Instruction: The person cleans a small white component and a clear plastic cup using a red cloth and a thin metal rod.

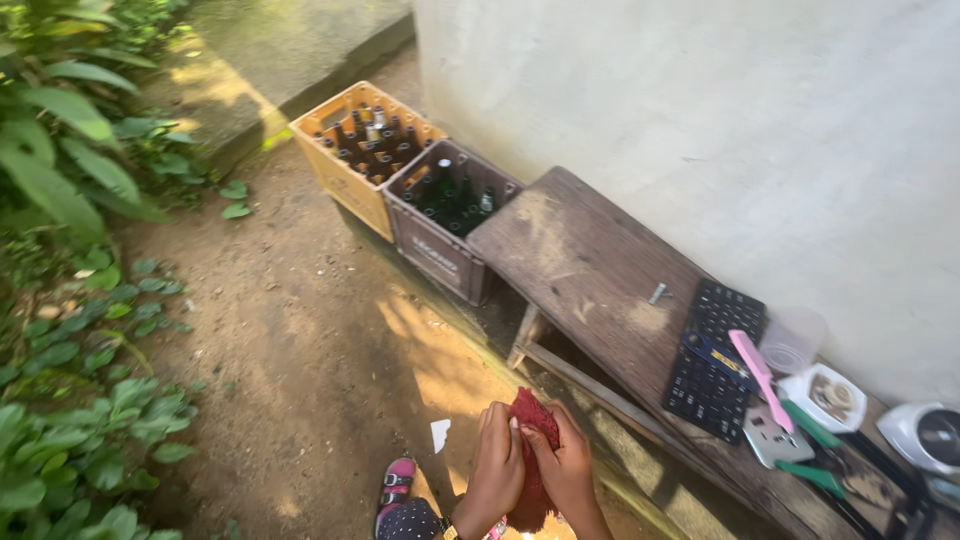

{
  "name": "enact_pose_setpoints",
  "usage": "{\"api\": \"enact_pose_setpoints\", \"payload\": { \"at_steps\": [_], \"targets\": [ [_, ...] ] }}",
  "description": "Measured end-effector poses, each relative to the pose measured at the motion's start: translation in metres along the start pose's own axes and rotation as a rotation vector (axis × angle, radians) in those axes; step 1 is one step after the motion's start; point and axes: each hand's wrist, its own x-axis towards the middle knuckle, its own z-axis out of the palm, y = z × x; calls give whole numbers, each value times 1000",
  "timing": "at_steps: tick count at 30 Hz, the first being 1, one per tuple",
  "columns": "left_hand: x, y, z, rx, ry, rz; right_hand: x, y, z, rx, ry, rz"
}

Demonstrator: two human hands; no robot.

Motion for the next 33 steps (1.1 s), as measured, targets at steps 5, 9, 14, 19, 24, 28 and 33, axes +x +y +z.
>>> {"api": "enact_pose_setpoints", "payload": {
  "at_steps": [5, 9, 14, 19, 24, 28, 33],
  "targets": [
    [-3, -14, -43, 27, 106, -5, 4, -8, 45, 44, -128, -118],
    [2, -28, -96, -85, 93, -57, 13, -15, 91, 41, -178, -151],
    [21, -74, -153, -478, -32, -223, 37, -27, 151, -292, -19, -388],
    [49, -118, -219, -608, 110, -161, 62, -24, 223, 216, -97, 229],
    [79, -147, -287, -569, 45, -140, 74, -11, 313, 448, -282, 288],
    [86, -165, -325, -655, 56, -184, 78, -26, 355, 360, -289, 183],
    [85, -167, -348, -667, 188, -131, 85, -44, 392, 247, -239, 174]
  ]
}}
